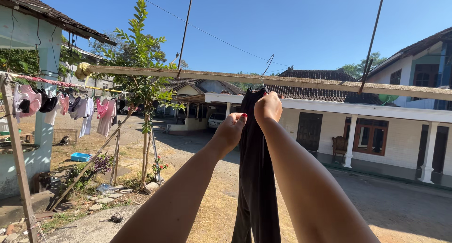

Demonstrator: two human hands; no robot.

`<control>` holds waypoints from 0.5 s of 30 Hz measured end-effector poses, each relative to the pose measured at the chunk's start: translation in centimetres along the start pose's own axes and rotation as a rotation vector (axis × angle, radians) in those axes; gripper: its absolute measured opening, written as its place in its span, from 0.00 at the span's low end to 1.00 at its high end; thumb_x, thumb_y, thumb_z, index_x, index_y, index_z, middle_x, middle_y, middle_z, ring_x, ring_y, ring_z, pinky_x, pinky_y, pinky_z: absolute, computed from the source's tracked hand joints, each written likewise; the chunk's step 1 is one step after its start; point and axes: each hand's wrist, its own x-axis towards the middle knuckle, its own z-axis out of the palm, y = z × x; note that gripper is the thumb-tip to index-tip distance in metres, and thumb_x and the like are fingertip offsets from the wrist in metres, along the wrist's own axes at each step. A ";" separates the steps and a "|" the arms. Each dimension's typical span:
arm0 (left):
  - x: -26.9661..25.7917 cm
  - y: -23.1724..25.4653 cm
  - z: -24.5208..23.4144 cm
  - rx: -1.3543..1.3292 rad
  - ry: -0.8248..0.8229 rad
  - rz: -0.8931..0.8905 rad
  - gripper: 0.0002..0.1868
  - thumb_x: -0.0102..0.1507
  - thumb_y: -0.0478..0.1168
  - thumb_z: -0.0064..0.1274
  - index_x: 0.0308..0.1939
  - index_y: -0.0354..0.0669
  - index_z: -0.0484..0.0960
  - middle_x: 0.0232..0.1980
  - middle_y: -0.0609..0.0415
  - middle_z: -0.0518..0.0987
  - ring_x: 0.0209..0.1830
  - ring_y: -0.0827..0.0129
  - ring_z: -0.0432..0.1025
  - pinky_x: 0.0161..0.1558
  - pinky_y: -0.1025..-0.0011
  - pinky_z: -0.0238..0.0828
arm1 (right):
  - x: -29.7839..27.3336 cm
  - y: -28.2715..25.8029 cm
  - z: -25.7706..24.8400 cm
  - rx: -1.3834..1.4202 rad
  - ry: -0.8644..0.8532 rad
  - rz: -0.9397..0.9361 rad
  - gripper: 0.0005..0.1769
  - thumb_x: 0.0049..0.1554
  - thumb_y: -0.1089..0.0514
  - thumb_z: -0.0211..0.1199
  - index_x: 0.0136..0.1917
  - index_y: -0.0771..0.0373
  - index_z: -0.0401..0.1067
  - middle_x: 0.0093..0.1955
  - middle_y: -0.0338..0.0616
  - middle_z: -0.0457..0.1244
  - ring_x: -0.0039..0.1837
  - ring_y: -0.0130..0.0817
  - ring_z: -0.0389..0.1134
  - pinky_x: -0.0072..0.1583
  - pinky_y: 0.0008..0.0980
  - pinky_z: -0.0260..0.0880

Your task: The person takes several items of clothing including shorts, a dress, a shirt, and a top from a basin, places each on a wire hanger, and hangs them onto a rack.

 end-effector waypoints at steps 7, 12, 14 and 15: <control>-0.8 -0.5 -1.3 -0.028 -0.029 0.031 0.26 0.71 0.56 0.40 0.63 0.41 0.73 0.44 0.57 0.76 0.43 0.76 0.68 0.49 0.74 0.68 | 1.4 3.8 3.7 -0.105 -0.155 0.092 0.14 0.60 0.59 0.54 0.52 0.66 0.76 0.57 0.62 0.69 0.62 0.57 0.70 0.63 0.46 0.70; -1.6 -1.1 -1.0 -0.078 -0.061 -0.137 0.25 0.71 0.53 0.40 0.65 0.44 0.72 0.46 0.57 0.77 0.45 0.76 0.69 0.50 0.75 0.68 | -1.0 5.5 4.4 -0.081 -0.192 0.075 0.14 0.60 0.59 0.54 0.53 0.69 0.76 0.55 0.66 0.69 0.60 0.60 0.70 0.62 0.47 0.70; -1.7 -0.9 -0.4 -0.158 -0.068 -0.122 0.25 0.72 0.53 0.41 0.66 0.42 0.75 0.44 0.53 0.74 0.42 0.72 0.64 0.48 0.72 0.65 | -1.2 4.7 4.0 -0.180 -0.318 0.119 0.19 0.65 0.50 0.56 0.52 0.69 0.77 0.55 0.64 0.69 0.60 0.58 0.71 0.60 0.45 0.73; -1.9 -0.8 0.0 -0.161 -0.076 -0.123 0.25 0.72 0.53 0.41 0.66 0.42 0.75 0.44 0.53 0.74 0.42 0.72 0.64 0.48 0.72 0.65 | -1.6 4.6 3.1 -0.186 -0.314 0.125 0.19 0.65 0.50 0.56 0.52 0.69 0.77 0.55 0.64 0.69 0.60 0.58 0.71 0.60 0.45 0.73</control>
